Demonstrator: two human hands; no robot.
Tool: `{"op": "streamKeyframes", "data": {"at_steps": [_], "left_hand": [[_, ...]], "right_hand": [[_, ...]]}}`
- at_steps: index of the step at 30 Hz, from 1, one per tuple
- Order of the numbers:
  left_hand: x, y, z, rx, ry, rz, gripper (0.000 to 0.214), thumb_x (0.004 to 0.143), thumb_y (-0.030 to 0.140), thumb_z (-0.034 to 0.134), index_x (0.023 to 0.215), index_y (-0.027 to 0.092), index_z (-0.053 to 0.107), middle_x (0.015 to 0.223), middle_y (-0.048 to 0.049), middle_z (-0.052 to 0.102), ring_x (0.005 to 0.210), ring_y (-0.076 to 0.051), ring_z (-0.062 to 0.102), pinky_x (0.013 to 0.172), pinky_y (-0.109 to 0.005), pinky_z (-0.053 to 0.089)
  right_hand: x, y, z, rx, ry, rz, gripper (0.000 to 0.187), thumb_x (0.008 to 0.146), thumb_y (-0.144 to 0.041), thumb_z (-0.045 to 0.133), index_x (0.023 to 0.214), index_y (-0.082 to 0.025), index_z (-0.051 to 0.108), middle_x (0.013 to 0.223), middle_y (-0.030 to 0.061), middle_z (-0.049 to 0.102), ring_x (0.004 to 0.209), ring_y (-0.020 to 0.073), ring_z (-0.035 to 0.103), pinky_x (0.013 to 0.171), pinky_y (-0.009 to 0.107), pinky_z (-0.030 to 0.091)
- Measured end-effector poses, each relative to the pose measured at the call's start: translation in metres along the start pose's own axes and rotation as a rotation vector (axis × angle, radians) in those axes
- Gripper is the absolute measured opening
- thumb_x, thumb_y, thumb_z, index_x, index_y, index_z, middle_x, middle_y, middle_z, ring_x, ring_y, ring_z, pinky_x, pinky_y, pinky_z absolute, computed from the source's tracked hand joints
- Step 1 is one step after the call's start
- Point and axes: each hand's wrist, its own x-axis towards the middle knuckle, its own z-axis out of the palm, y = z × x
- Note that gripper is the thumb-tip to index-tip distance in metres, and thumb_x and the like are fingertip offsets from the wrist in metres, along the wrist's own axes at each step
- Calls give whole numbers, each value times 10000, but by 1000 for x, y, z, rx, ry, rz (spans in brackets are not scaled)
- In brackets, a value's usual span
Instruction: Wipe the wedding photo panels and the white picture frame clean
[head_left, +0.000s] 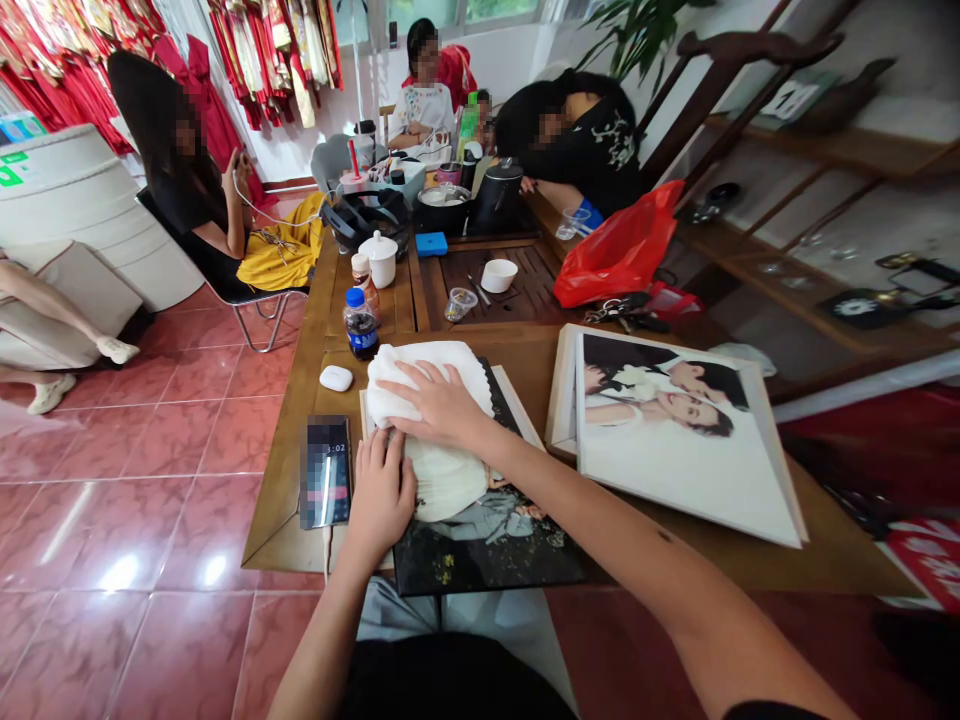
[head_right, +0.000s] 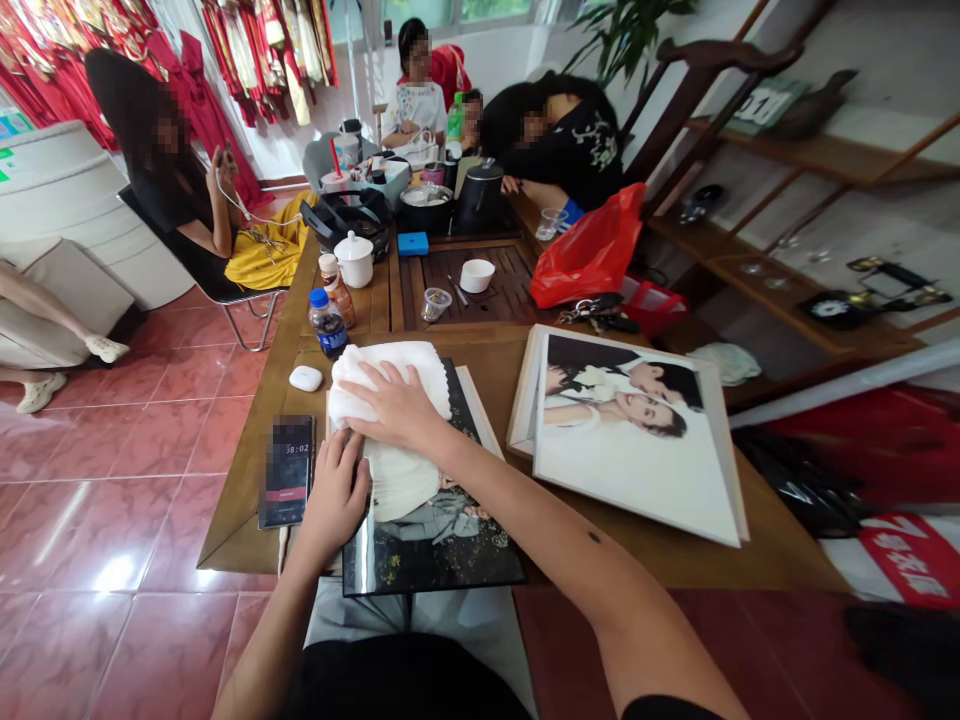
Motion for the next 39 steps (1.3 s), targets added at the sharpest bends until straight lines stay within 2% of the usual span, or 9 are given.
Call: {"op": "streamKeyframes", "data": {"at_steps": [7,11,14,18,25,29,31,35,39], "left_hand": [[0,-1,-2,-27,-21,0,499,1026,211,376,1523,178,415,1607,-163,400,1515,-281,339,1249,-582,252],[1,-1,-4,-51,-17,-1,494,1026,219,383,1518,211,427,1625,-138,391,1520,-268,346,1252,-578,255],[2,0,-5,-58,-4,-3,498,1026,223,389,1523,221,421,1624,-130,395,1514,-274,353,1250,-579,267],[1,1,-5,-58,5,2,500,1027,223,394,1525,215,421,1620,-135,401,1505,-277,364,1246,-582,282],[1,2,-5,-44,5,-7,493,1031,212,392,1522,217,424,1621,-127,408,1517,-271,360,1250,-578,274],[0,6,-9,35,93,17,408,1015,193,436,1410,216,537,1525,-123,533,1460,-279,445,1257,-611,229],[-2,10,-13,87,126,72,373,1007,169,441,1347,226,582,1444,-105,611,1400,-267,514,1257,-587,245],[-14,23,-25,147,37,226,375,1006,174,437,1346,213,589,1388,-94,657,1333,-248,574,1213,-494,354],[-38,39,-29,228,-104,338,423,1018,331,477,1414,205,558,1495,-95,579,1413,-285,496,1227,-507,318]], "right_hand": [[-26,29,-6,-22,28,56,624,936,-566,553,1519,-354,486,1610,104,418,1393,376,408,1062,569,314],[-48,52,-11,-49,48,116,609,942,-520,543,1521,-340,486,1586,126,444,1366,386,430,1036,584,329],[-63,60,-12,-70,50,109,615,943,-515,538,1529,-341,476,1585,119,446,1362,392,429,1027,576,341],[-94,49,-7,-93,63,66,612,936,-510,541,1523,-347,486,1585,122,445,1360,404,426,1018,584,340],[-175,5,-5,-50,115,26,725,813,-429,658,1516,-343,498,1570,123,457,1347,406,437,1033,577,345],[-216,-16,-7,-35,151,-12,848,737,-431,698,1544,-337,456,1572,139,450,1336,426,446,1024,594,357],[-232,-21,-6,-28,161,-42,899,713,-435,709,1562,-342,427,1575,141,446,1328,438,450,1016,607,365],[-252,-18,-2,18,215,-97,860,780,-352,659,1587,-391,364,1540,112,489,1294,400,503,1006,578,411],[-265,-1,-13,173,411,-89,630,945,-411,502,1567,-410,402,1495,105,515,1225,365,582,947,526,497]]}}
